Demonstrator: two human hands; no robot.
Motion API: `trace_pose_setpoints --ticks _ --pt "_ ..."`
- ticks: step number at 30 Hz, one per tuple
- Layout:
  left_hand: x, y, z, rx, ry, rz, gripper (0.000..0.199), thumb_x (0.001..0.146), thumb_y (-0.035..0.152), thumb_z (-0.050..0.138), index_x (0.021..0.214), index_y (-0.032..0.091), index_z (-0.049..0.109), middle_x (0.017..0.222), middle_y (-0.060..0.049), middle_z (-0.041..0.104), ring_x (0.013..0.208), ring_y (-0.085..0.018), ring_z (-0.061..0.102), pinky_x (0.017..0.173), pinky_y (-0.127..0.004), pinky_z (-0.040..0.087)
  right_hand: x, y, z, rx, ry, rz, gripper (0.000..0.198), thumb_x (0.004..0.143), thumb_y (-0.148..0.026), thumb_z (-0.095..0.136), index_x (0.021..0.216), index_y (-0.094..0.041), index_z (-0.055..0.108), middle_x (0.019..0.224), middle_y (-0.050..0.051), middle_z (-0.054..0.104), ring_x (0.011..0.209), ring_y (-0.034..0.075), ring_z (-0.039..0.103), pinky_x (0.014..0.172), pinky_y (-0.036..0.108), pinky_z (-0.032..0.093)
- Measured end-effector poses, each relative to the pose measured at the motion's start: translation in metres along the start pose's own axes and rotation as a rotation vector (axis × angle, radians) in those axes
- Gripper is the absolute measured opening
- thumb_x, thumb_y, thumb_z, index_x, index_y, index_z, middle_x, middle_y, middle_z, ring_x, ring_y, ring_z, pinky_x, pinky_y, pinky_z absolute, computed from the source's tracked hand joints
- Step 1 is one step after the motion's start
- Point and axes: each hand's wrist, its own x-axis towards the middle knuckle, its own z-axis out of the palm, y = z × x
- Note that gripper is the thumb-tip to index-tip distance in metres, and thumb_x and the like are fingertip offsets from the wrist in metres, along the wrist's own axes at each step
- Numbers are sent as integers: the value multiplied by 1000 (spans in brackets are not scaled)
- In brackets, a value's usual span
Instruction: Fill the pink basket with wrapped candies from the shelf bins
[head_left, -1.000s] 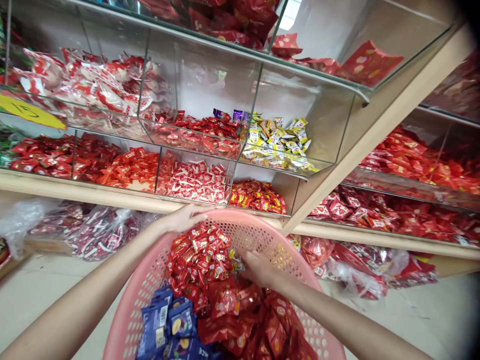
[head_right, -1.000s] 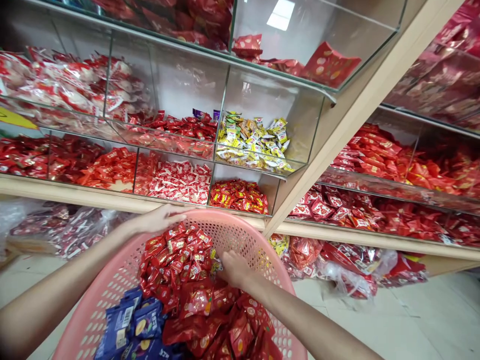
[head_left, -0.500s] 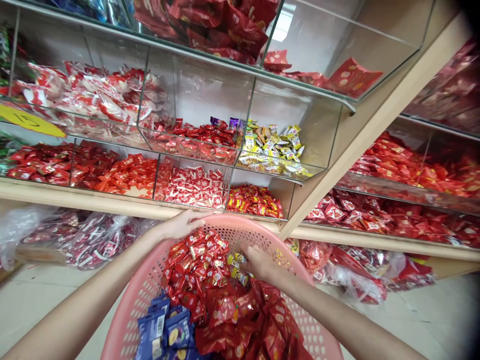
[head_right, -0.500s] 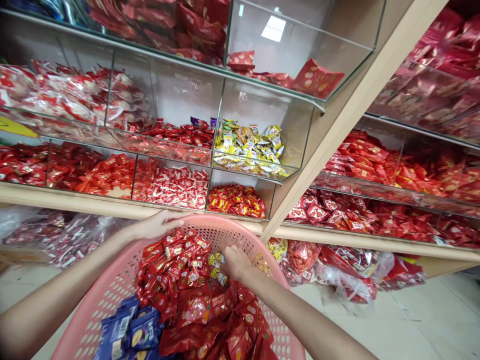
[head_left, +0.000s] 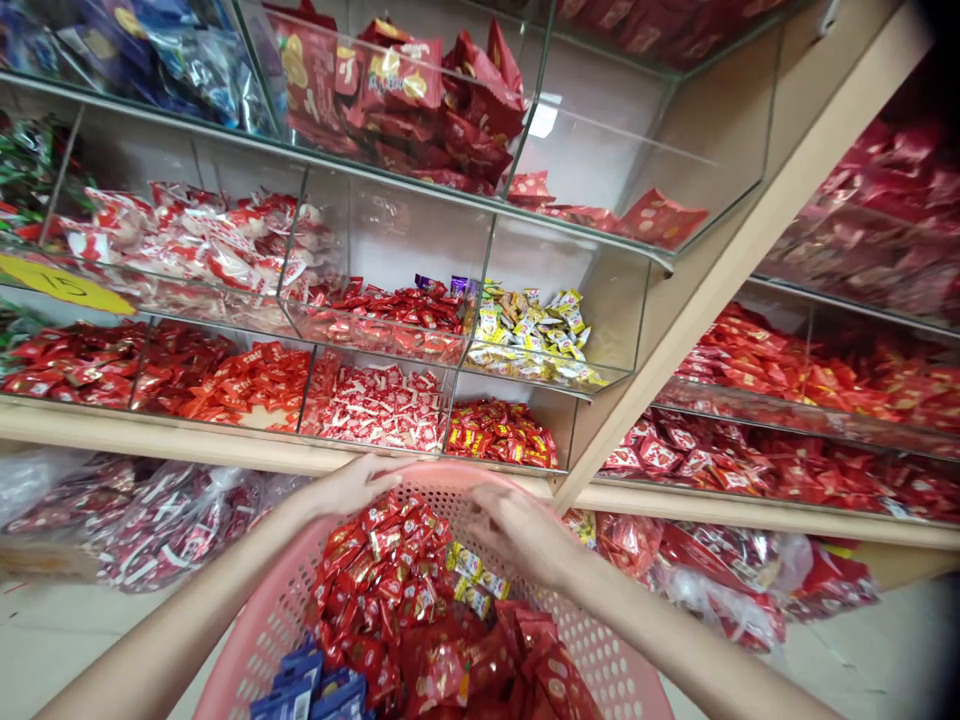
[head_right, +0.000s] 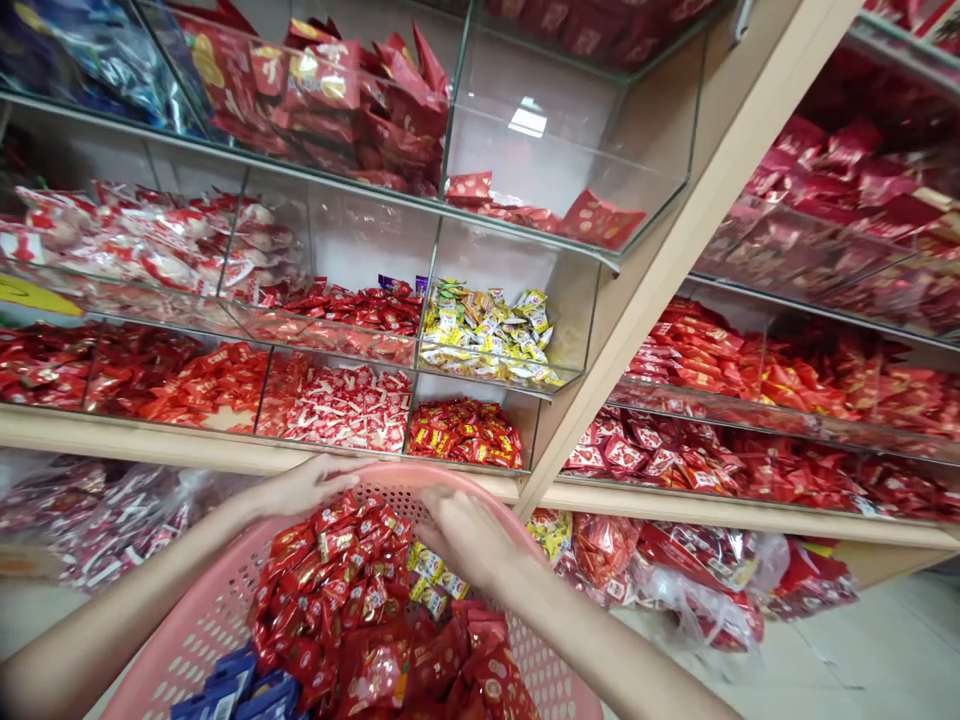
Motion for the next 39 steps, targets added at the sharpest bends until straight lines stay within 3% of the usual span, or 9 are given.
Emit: trace_pose_setpoints --ticks 3,7,10,14,19,27,36,39 --pt "1 0 -1 -22 5 24 46 83 42 43 126 25 44 119 -1 57 115 -21 46 101 -38 29 5 -19 -74 33 260 -119 19 83 -27 45 94 -19 58 87 4 63 75 12 56 69 25 42" --pt "0 3 -2 -17 -13 28 47 84 42 41 127 23 43 123 -1 53 117 -21 44 103 -39 27 29 -8 -161 -1 604 -45 18 79 -29 52 86 -15 61 74 2 63 66 11 55 64 25 43" --pt "0 3 -2 4 -18 23 48 85 42 40 128 21 41 128 -2 48 118 -21 43 103 -38 26 57 20 -190 14 547 46 17 71 -24 60 82 -12 64 72 3 64 65 12 56 64 25 44" --pt "0 0 -1 -11 -14 36 47 85 42 39 128 24 40 132 -1 42 120 -19 41 104 -37 25 92 47 -191 105 278 93 22 66 -22 65 85 -11 66 79 4 67 70 12 58 69 24 46" --pt "0 -5 0 -31 0 25 47 84 44 40 128 26 40 131 0 44 120 -20 41 104 -38 25 112 51 -185 1 126 113 23 66 -18 64 88 -13 68 85 3 68 75 13 59 75 24 46" --pt "-1 -2 -1 -20 6 17 47 84 44 40 128 26 41 130 0 45 119 -20 42 104 -36 25 115 49 -186 -104 78 93 24 67 -14 60 89 -11 67 85 3 67 77 13 58 69 20 44" --pt "-2 -9 2 -55 15 -18 50 83 45 42 128 23 41 130 -2 46 120 -20 40 104 -36 24 95 63 -206 18 186 100 26 66 -21 62 90 -11 64 82 2 66 71 11 57 67 22 45" --pt "-2 -7 2 -82 12 -11 49 83 45 41 129 25 40 132 -1 44 121 -20 39 105 -36 22 86 65 -213 -36 234 164 24 67 -23 61 88 -12 64 80 2 66 68 11 57 63 20 44"
